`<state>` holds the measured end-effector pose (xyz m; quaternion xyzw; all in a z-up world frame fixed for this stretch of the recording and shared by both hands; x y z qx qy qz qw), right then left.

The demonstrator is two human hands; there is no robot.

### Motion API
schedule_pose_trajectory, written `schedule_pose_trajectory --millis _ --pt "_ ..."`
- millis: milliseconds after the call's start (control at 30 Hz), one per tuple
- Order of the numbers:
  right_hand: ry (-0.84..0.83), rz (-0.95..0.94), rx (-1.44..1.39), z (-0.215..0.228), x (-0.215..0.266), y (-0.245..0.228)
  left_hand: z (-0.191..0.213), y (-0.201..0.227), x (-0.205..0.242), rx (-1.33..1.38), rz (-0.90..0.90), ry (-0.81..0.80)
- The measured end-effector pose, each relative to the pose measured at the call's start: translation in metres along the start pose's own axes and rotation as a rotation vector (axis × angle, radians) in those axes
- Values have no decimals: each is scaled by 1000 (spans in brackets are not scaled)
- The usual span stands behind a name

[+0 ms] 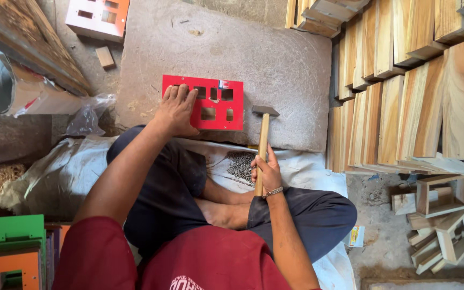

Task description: The person sits on the floor and uses a hammer to drive nails into colorful wooden panels, securing them to form small box frames. The person repeatedly picks up panels, aligns them, hammers nails, and stacks the finished frames.

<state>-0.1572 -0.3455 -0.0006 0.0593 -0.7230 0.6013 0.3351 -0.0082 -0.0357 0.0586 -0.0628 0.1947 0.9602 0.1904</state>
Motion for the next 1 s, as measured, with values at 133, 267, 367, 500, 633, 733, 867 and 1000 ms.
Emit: schedule_pose_trajectory --millis 133,267,367,500,633,733,867,1000 --pt "5 16 19 2 -7 10 1 3 -10 23 6 -40" --pt "92 75 143 7 -14 17 17 5 4 95 -1 60" --pt "241 278 537 -1 -23 -4 25 -11 0 154 126 68" --pt "355 444 1215 -32 -47 -47 45 -70 -27 135 302 333" --pt "272 177 1478 -48 -73 -57 60 -167 -76 142 621 504" --pt "260 182 1484 -53 -83 -66 77 -231 -117 -51 664 705" --pt "282 142 1483 -63 -73 -70 44 -312 -148 -24 1073 424" --pt "289 165 1456 -74 -89 -81 24 -353 -168 -157 1058 422"
Point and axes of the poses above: each hand's wrist, its own x-axis away from the middle knuckle, its own z-axis out of the back of the hand, y = z × x, the point moved 6 cm from there along -x, towards the middle knuckle, and after that the axes turned 14 degrees about y, right-handed, at the moved point
